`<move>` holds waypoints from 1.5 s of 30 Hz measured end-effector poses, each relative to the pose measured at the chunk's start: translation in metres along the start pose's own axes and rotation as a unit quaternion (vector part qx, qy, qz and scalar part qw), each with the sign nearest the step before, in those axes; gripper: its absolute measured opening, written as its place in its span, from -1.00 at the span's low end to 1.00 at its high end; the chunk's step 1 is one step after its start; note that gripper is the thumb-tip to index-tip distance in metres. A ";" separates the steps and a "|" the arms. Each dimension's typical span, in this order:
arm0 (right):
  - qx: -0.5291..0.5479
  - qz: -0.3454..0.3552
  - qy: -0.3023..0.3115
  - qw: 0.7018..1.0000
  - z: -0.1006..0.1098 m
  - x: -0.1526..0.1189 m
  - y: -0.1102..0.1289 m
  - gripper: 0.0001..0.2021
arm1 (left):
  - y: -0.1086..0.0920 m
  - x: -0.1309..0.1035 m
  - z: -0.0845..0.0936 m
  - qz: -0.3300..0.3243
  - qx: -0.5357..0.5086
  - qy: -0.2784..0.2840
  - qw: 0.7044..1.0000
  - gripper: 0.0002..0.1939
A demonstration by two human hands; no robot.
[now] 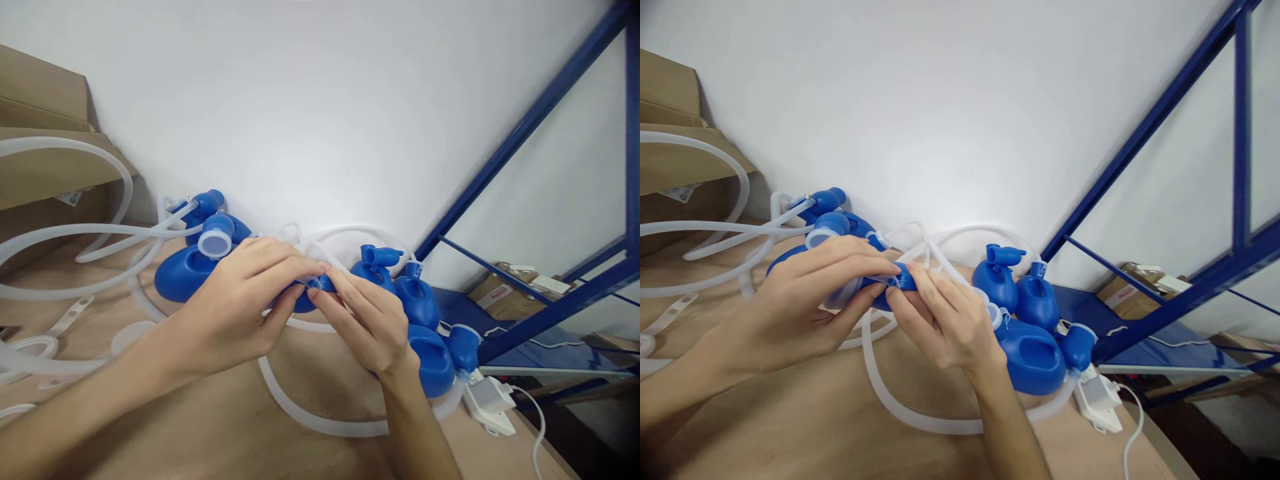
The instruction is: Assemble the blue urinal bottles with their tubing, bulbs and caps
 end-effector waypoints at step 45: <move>0.059 -0.022 -0.058 0.996 0.000 -0.007 -0.004 -0.70 | 0.004 0.002 0.004 0.062 -0.231 -0.024 0.971 -0.72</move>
Point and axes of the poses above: each hand's wrist, its own x-axis towards the middle knuckle, its own z-axis out of the back of the hand, y = z × x, the point moved 3 cm from there along x, towards the middle knuckle, and after that the axes turned 3 degrees about -x, right-handed, at the moved point
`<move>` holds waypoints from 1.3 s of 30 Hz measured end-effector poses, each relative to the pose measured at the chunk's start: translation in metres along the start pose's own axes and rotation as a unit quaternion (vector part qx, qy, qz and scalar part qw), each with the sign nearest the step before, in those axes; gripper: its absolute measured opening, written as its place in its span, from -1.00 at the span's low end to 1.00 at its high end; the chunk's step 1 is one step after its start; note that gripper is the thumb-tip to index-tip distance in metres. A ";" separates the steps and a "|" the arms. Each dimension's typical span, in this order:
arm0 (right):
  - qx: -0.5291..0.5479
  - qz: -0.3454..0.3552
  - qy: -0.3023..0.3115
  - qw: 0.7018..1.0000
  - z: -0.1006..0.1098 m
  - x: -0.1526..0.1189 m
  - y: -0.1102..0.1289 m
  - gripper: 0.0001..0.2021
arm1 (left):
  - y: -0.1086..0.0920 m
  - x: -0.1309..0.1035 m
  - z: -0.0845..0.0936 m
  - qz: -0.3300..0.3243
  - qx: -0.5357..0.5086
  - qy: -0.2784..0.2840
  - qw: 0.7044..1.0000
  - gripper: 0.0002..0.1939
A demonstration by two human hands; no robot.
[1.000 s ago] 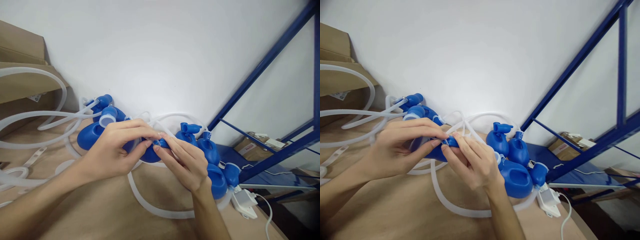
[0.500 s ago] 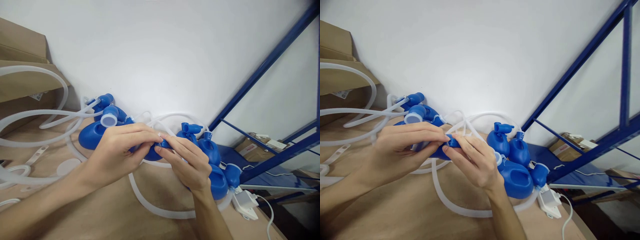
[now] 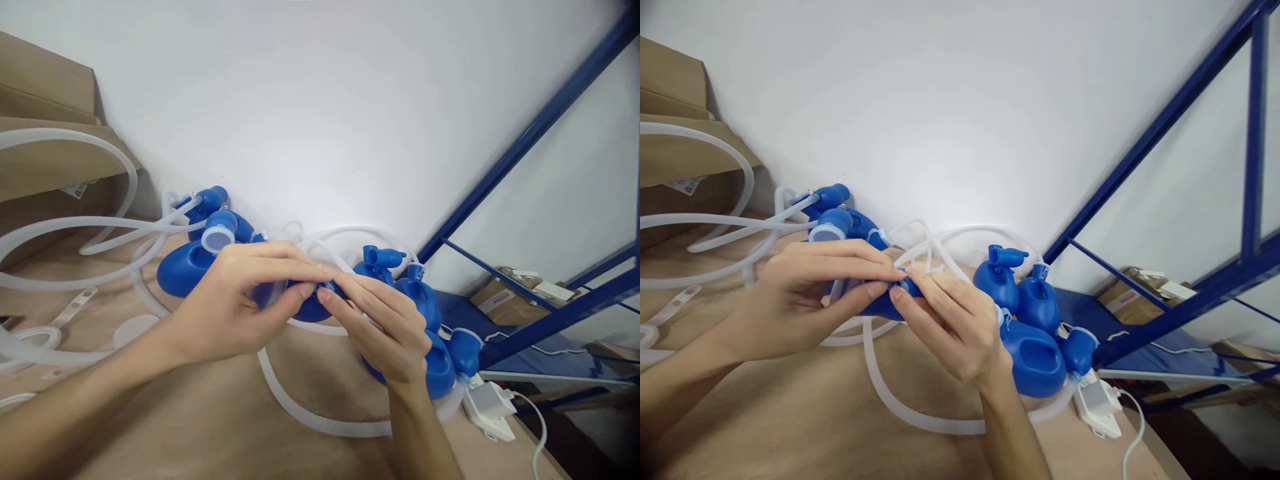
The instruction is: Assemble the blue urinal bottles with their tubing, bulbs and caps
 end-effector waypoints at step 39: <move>0.251 -0.313 0.069 0.914 -0.019 0.001 0.006 -0.67 | 0.000 -0.001 -0.002 0.093 0.022 0.012 0.995 -0.77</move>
Point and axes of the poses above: each hand's wrist, its own x-axis towards the middle knuckle, its own z-axis out of the back of the hand, y = z × x, the point moved 3 cm from there along x, towards the middle knuckle, and after that the axes turned 3 degrees about -x, right-handed, at the moved point
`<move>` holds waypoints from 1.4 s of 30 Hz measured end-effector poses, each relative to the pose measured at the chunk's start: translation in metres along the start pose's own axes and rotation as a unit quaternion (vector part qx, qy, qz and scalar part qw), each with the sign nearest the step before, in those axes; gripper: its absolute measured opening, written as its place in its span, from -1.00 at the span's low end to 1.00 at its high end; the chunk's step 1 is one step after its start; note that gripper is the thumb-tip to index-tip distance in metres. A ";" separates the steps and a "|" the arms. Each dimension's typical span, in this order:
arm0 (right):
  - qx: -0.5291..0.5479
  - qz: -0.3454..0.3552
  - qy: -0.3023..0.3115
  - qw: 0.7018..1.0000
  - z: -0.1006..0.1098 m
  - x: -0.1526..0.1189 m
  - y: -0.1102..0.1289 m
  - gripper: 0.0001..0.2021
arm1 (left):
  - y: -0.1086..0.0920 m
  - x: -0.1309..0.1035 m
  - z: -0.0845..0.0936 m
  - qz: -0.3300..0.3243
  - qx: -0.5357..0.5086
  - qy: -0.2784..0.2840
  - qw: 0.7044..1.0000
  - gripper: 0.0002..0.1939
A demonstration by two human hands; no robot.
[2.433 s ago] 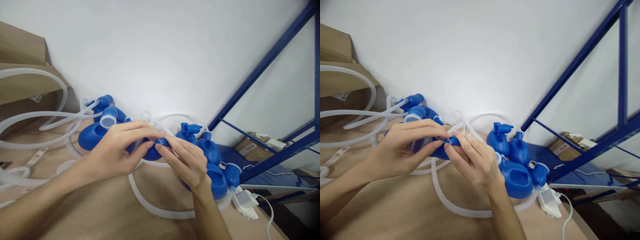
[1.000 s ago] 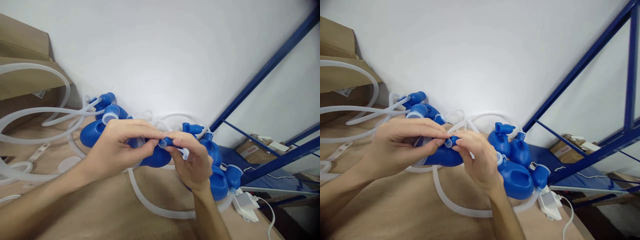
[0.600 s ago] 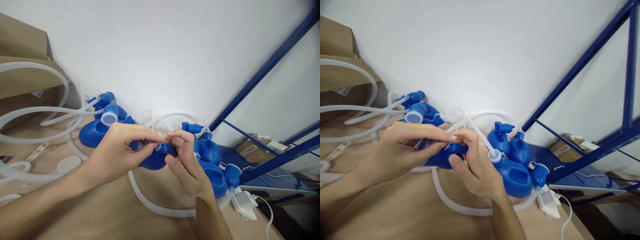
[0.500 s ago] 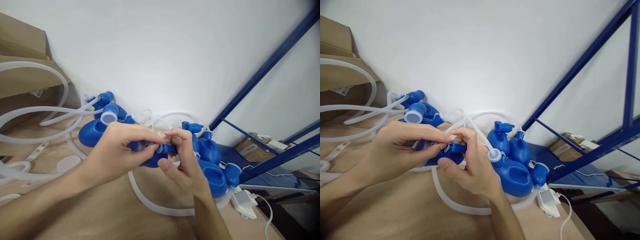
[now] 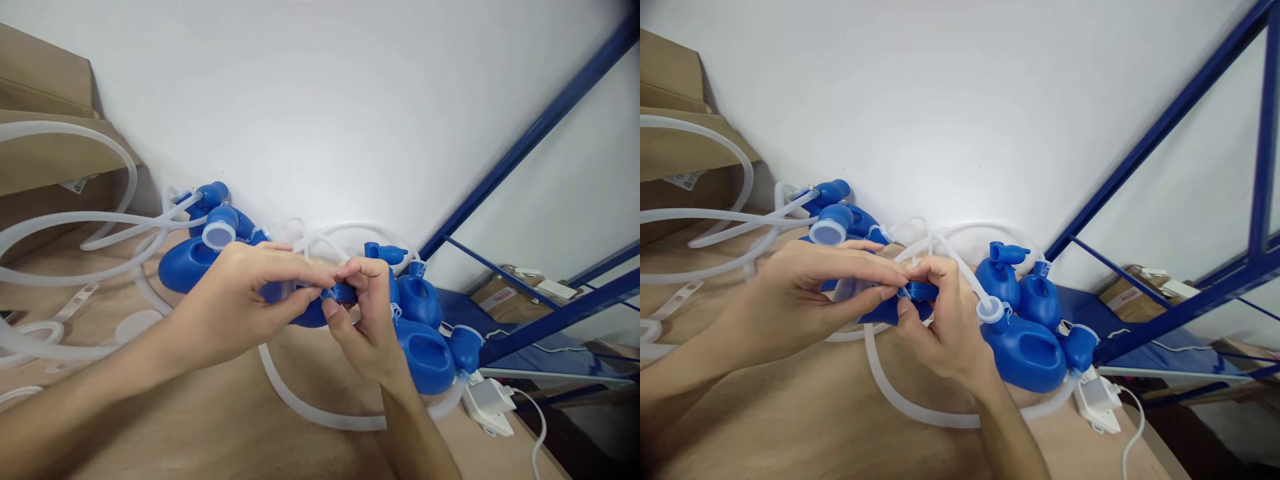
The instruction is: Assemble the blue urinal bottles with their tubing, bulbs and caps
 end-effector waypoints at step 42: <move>-0.003 -0.038 -0.049 0.998 0.009 0.012 -0.003 -0.82 | 0.012 0.004 0.015 -0.100 0.210 0.129 0.964 -0.63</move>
Point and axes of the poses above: each hand's wrist, its own x-axis towards the middle knuckle, its own z-axis out of the back of the hand, y = z × x, the point moved 3 cm from there along x, towards the middle knuckle, and after that the axes turned 3 degrees about -x, right-handed, at the moved point
